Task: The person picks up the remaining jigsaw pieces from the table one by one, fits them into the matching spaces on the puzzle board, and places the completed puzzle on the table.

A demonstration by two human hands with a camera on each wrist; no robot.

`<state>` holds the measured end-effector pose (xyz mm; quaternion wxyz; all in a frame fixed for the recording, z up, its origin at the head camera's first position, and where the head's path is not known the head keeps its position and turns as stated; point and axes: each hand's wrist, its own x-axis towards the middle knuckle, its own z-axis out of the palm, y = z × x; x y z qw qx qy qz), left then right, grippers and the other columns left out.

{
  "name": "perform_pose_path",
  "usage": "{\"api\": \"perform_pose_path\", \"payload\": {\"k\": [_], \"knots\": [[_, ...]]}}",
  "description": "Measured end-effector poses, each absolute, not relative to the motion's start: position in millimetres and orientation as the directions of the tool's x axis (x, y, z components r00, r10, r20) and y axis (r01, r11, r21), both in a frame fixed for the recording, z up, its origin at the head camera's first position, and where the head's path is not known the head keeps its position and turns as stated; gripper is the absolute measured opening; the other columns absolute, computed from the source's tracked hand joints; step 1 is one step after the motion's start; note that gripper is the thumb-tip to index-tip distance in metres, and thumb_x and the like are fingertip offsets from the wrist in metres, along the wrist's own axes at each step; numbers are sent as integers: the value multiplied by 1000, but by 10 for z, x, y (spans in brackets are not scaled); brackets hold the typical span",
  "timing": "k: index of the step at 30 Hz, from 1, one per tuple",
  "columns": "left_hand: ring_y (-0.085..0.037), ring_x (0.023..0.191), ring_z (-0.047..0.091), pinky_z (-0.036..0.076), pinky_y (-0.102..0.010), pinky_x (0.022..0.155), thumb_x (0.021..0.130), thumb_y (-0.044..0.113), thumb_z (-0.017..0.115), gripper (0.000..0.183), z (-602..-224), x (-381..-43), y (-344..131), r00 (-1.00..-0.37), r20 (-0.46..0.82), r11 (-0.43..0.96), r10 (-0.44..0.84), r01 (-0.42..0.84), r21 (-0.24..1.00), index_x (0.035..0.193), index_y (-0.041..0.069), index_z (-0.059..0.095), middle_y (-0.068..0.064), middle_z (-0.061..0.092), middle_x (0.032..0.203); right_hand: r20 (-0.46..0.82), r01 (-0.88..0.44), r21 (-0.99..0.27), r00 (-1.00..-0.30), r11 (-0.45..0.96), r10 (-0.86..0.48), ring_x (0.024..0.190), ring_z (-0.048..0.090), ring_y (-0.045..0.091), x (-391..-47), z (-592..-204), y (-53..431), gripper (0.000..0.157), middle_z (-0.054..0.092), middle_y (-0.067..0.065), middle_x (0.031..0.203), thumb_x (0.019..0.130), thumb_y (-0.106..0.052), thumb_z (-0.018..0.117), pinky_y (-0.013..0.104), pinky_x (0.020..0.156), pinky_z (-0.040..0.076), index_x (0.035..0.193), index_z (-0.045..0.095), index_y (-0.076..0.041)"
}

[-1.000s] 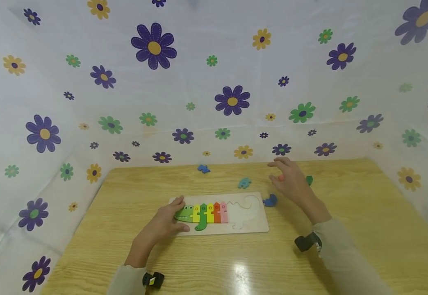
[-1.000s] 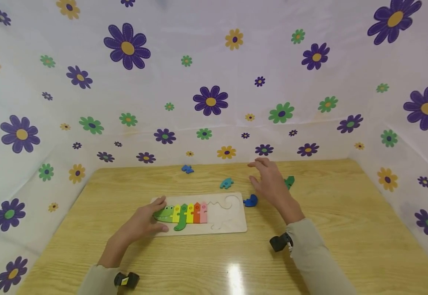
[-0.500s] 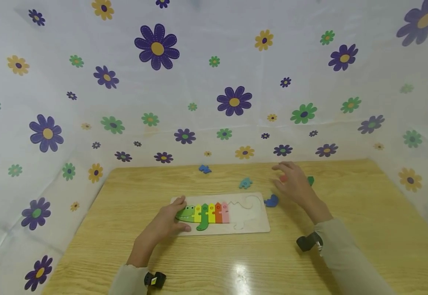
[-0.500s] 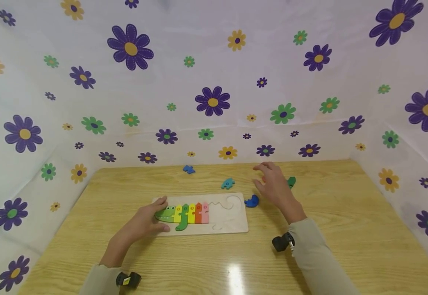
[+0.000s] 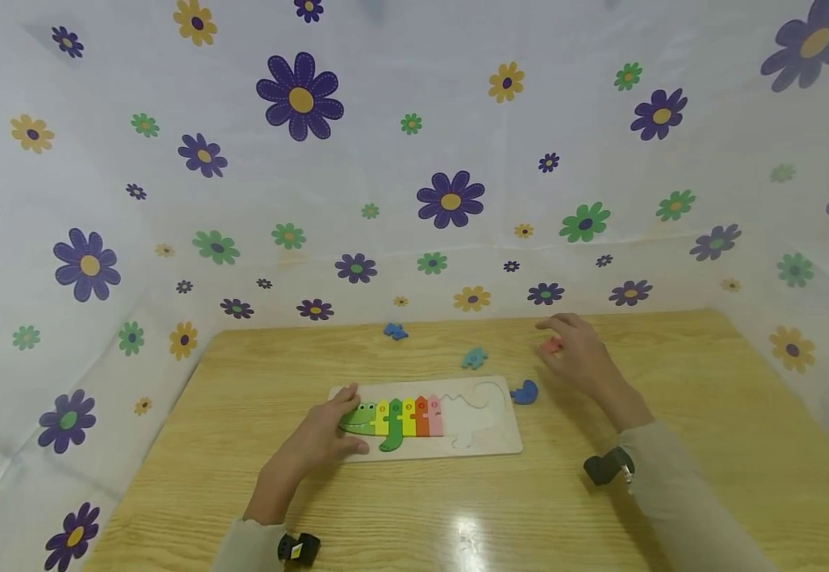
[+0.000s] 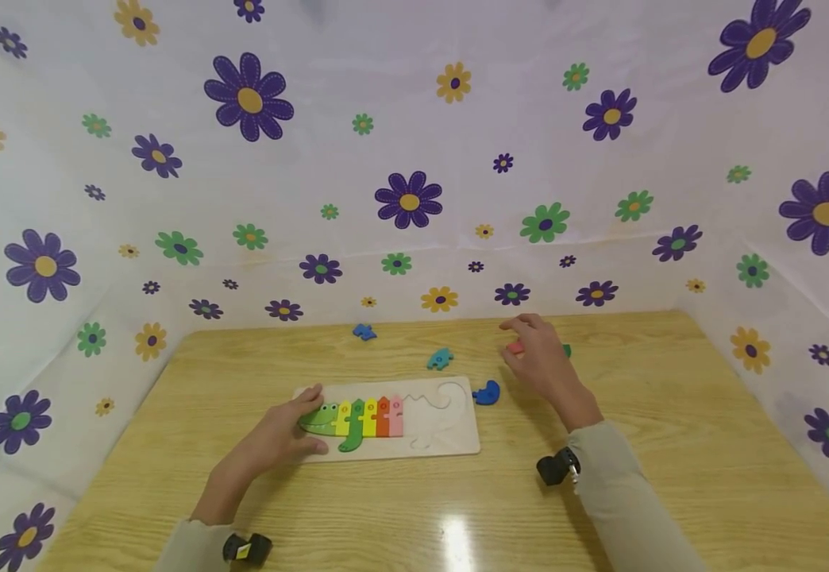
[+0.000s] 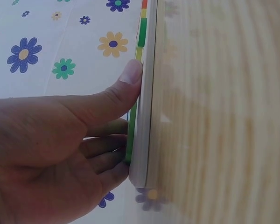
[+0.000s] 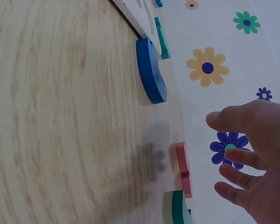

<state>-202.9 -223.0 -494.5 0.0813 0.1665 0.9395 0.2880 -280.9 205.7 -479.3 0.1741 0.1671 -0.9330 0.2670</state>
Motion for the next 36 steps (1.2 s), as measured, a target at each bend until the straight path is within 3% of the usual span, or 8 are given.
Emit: {"api": "perform_pose_path", "payload": {"k": [11, 26, 36], "knots": [[-40, 151, 27, 28, -52, 121, 84, 19, 84, 82, -4956, -2037, -2241, -929, -56, 777, 366, 272, 568, 150, -9, 44, -23, 30, 163, 302, -317, -449, -934, 836, -192, 124, 52, 52, -2844, -4853, 2142, 40, 53, 32, 137, 92, -10, 76, 66, 105, 44, 127, 64, 4], [-40, 152, 26, 28, -53, 121, 83, 21, 85, 84, -4977, -2049, -2255, -932, -75, 782, 355, 252, 571, 150, -8, 44, -21, 30, 164, 222, -241, -429, -962, 870, -157, 114, 55, 55, -2906, -4913, 2179, 39, 55, 35, 129, 94, -14, 73, 67, 99, 47, 125, 64, 6], [-41, 151, 28, 29, -54, 120, 83, 21, 85, 83, -4964, -2045, -2254, -932, -69, 779, 357, 256, 573, 150, -8, 45, -21, 30, 164, 168, -195, -413, -976, 890, -136, 115, 54, 55, -2938, -4907, 2173, 45, 54, 35, 130, 95, -19, 73, 66, 100, 47, 128, 62, 9]]}}
